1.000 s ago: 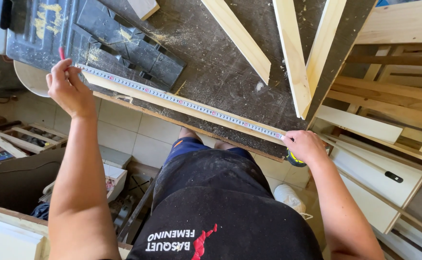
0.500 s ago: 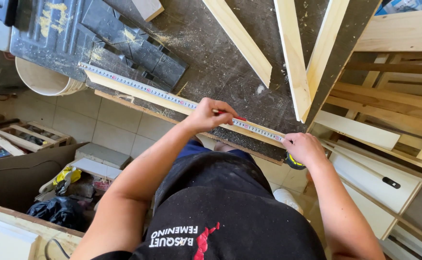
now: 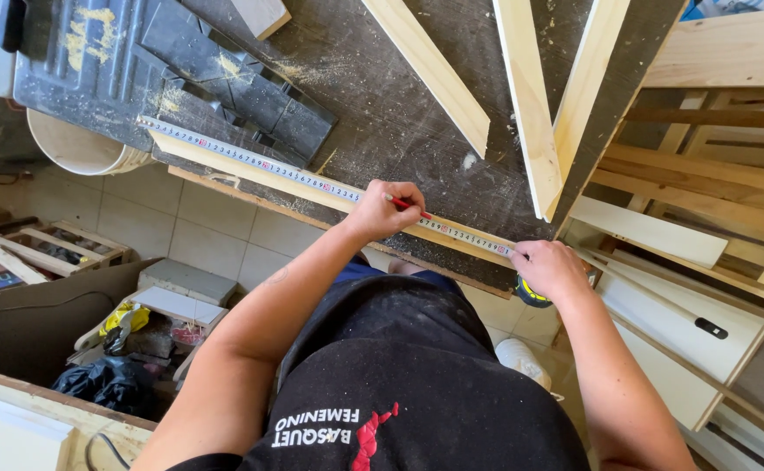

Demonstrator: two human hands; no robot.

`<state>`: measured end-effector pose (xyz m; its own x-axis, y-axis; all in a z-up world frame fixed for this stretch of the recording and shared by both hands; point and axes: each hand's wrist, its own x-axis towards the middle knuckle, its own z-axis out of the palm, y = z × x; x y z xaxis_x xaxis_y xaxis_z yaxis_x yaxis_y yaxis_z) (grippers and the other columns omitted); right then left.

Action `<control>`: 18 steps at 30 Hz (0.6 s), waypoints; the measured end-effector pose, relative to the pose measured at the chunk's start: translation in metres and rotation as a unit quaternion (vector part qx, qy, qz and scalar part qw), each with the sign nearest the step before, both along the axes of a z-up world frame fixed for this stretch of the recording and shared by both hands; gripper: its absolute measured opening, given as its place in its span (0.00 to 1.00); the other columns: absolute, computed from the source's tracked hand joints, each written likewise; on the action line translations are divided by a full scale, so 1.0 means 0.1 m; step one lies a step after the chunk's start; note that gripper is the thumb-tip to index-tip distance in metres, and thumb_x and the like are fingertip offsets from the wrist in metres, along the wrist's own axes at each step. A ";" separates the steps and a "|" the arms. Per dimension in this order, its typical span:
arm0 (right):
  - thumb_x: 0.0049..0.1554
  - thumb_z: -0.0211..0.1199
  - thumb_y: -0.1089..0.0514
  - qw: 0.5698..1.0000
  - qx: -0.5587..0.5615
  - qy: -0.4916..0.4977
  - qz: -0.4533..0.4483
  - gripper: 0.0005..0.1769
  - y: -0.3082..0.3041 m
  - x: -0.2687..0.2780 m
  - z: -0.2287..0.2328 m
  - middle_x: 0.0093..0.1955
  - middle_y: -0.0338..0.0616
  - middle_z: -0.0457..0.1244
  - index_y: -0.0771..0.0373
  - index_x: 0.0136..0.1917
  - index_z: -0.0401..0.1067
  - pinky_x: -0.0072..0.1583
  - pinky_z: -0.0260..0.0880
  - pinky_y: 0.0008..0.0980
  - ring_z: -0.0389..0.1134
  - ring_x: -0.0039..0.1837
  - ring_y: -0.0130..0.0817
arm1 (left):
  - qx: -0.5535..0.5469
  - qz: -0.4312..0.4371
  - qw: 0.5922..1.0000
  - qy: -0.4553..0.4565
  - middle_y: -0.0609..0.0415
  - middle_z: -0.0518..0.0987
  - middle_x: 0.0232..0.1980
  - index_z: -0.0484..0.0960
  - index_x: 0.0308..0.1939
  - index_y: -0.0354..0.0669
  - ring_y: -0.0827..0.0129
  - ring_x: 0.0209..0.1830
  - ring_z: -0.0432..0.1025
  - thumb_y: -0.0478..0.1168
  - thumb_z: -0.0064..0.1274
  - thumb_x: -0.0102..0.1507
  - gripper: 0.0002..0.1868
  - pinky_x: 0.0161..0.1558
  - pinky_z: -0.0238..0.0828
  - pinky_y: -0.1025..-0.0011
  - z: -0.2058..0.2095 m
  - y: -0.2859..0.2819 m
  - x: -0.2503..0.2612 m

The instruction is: The person measures a piece of wood with a tape measure, marks it with a pencil, and then cuts it using a hand saw.

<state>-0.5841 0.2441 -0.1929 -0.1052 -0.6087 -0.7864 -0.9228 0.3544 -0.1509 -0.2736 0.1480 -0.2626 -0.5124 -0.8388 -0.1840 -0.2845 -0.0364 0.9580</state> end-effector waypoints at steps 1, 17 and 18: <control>0.60 0.54 0.42 1.000 0.001 0.000 0.001 0.20 0.00 0.00 -0.01 0.49 0.55 0.74 0.48 0.47 0.85 0.65 0.73 0.51 0.74 0.60 0.58 | 0.001 0.001 1.000 0.000 0.55 0.82 0.24 0.89 0.32 0.50 0.66 0.25 0.77 0.37 0.61 0.56 0.04 0.34 0.75 0.70 0.01 0.00 0.00; 0.59 0.53 0.40 1.000 0.004 0.010 0.000 0.20 -0.03 0.02 0.03 0.49 0.57 0.74 0.45 0.47 0.85 0.64 0.74 0.52 0.73 0.61 0.60 | -0.021 -0.007 1.000 -0.016 0.52 0.84 0.26 0.89 0.33 0.50 0.60 0.29 0.80 0.38 0.60 0.56 0.04 0.37 0.78 0.67 -0.08 -0.01 -0.01; 0.59 0.53 0.39 1.000 0.004 0.011 0.000 0.21 -0.03 0.02 0.04 0.49 0.58 0.74 0.45 0.47 0.85 0.64 0.74 0.52 0.73 0.61 0.61 | -0.022 -0.005 1.000 -0.015 0.52 0.84 0.27 0.89 0.33 0.50 0.59 0.29 0.80 0.37 0.60 0.56 0.04 0.37 0.78 0.66 -0.09 -0.01 -0.01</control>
<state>-0.5823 0.2412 -0.1893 -0.1222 -0.6029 -0.7884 -0.9257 0.3558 -0.1287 -0.2746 0.1472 -0.2716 -0.5150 -0.8417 -0.1625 -0.3142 0.0090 0.9493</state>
